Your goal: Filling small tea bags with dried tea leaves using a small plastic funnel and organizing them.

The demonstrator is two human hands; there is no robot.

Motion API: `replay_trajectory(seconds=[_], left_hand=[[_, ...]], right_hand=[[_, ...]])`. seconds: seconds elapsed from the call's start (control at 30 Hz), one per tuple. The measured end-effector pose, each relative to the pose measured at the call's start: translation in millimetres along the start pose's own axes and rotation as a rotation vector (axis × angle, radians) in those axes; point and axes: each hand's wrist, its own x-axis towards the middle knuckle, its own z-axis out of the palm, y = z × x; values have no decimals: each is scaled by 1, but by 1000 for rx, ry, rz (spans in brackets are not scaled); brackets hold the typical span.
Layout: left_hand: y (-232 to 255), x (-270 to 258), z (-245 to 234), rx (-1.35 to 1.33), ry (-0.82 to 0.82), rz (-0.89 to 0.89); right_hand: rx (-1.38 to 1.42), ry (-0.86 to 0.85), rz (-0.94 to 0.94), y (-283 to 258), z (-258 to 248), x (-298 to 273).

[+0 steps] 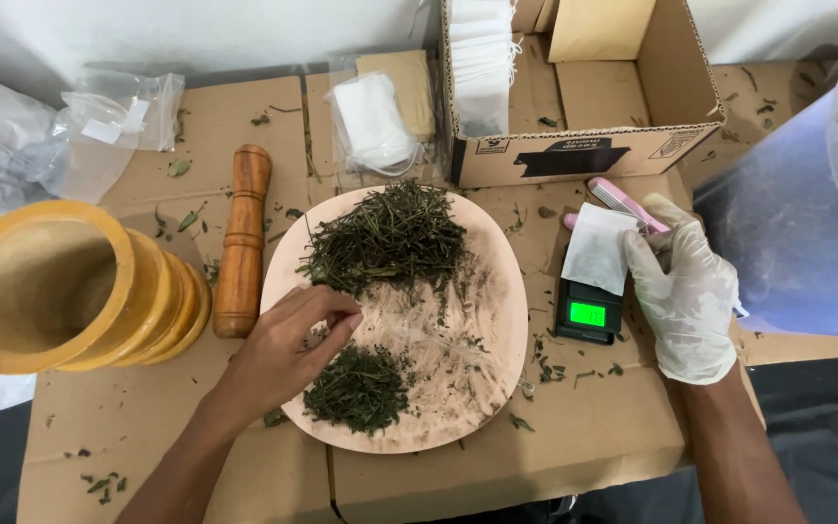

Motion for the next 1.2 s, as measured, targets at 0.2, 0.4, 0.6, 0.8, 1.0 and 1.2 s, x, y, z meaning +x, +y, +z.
replay_trajectory(seconds=[0.2,0.4,0.6,0.8,1.0,1.2], left_hand=[[-2,-1,-4,6,28,21],[-2,-3,-1,25,29,50],[-13,-3,5,147,114,208],[-19,-2,2,129,139,239],[-27,2,14,175,133,205],[7,44,18,187,106,298]], right_hand=[[68,-24,-23,-13,-5,0],[160,-1,54,-4,-4,3],[800,39,188,-27,-20,16],[570,20,108,-49,-48,30],[628,-1,37,-43,-26,47],[581,-128,-65,-100,-31,61]])
